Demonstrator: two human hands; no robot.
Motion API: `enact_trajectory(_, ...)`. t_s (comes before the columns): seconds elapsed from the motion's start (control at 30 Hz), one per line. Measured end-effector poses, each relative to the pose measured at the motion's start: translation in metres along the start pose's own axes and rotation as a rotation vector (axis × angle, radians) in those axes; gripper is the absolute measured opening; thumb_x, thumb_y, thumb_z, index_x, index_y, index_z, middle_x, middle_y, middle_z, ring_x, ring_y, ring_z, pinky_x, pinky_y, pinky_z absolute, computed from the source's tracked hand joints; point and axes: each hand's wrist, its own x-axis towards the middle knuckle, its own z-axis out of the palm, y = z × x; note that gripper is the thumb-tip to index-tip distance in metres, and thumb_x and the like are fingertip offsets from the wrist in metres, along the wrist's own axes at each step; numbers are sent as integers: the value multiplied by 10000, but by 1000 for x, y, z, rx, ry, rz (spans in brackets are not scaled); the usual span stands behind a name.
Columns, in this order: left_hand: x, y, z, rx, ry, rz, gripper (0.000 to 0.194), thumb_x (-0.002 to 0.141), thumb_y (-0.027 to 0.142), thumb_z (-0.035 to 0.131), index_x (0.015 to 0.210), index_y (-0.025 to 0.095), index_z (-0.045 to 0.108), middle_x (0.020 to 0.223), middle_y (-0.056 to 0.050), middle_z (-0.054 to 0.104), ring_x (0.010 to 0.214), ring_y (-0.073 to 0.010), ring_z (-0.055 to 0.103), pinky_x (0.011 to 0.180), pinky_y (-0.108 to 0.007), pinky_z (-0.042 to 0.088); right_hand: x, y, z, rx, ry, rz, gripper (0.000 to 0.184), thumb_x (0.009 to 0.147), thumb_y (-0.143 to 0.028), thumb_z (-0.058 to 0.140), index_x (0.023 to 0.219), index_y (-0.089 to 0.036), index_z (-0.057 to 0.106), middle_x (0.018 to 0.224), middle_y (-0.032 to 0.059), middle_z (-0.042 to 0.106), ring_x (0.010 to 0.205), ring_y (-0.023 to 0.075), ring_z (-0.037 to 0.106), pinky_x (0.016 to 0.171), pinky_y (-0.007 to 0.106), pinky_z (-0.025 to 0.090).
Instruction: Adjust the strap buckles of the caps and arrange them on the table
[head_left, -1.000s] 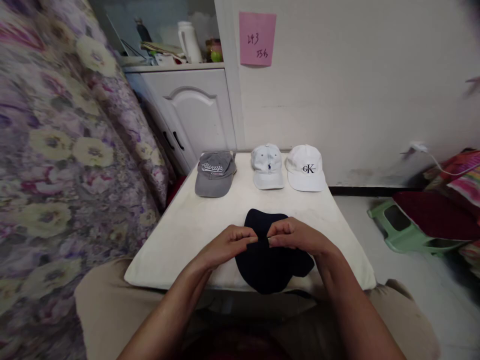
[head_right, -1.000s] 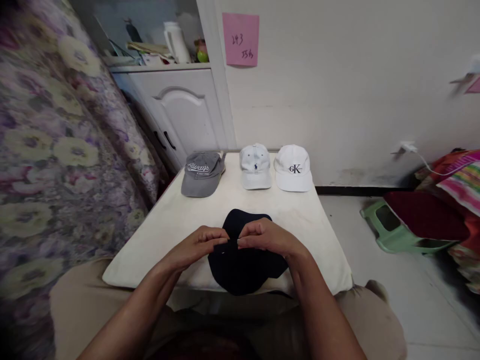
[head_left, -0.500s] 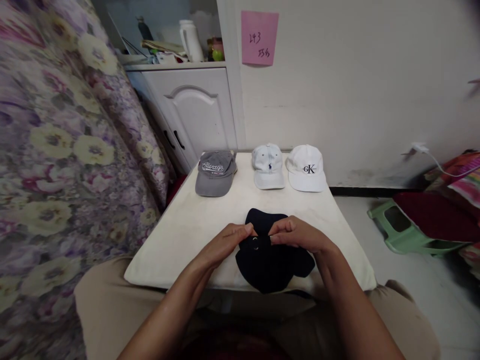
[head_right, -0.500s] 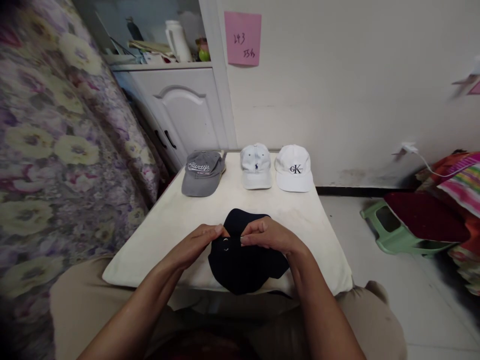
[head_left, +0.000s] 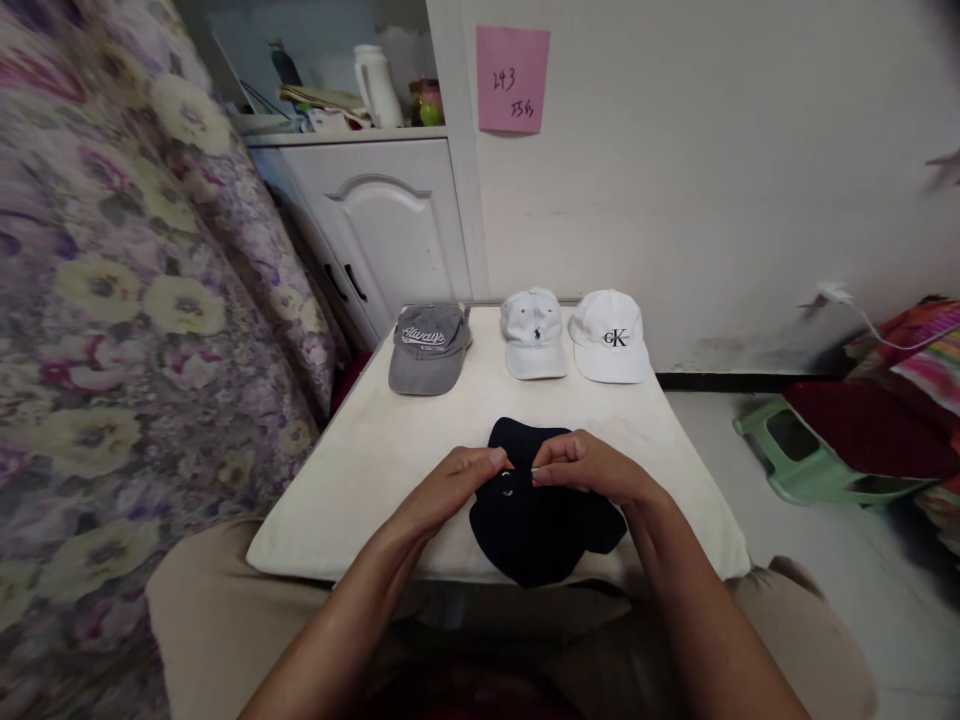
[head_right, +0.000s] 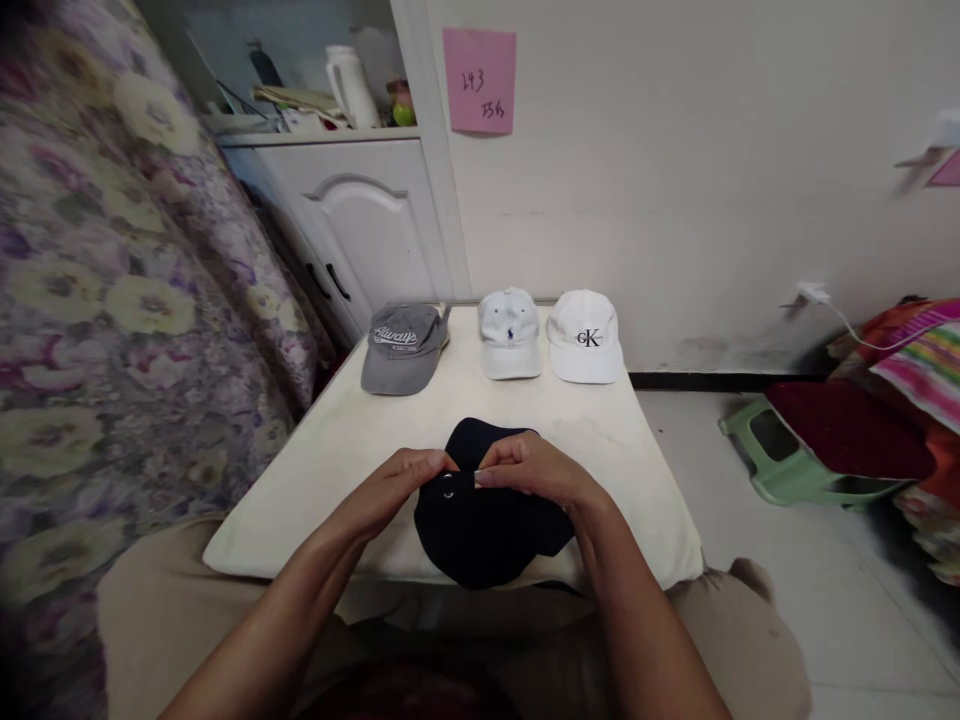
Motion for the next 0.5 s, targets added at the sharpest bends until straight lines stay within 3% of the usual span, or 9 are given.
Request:
enact_trajectory(0.13, 1, 0, 1, 8, -16, -32, 291, 797, 429, 678, 762, 139, 677, 637, 34, 519, 604, -107, 421, 577, -231, 303, -4, -3, -3, 36, -46, -77, 273, 797, -420, 717, 826, -152, 673, 590, -44, 553, 500, 71, 421, 490, 215, 286)
enact_trajectory(0.5, -2, 1, -8, -5, -60, -24, 310, 812, 443, 661, 739, 144, 626, 664, 28, 522, 629, -116, 434, 606, -236, 334, -16, -2, -15, 117, -160, -110, 272, 845, -401, 692, 815, -159, 571, 704, 6, 679, 577, 103, 599, 543, 213, 428)
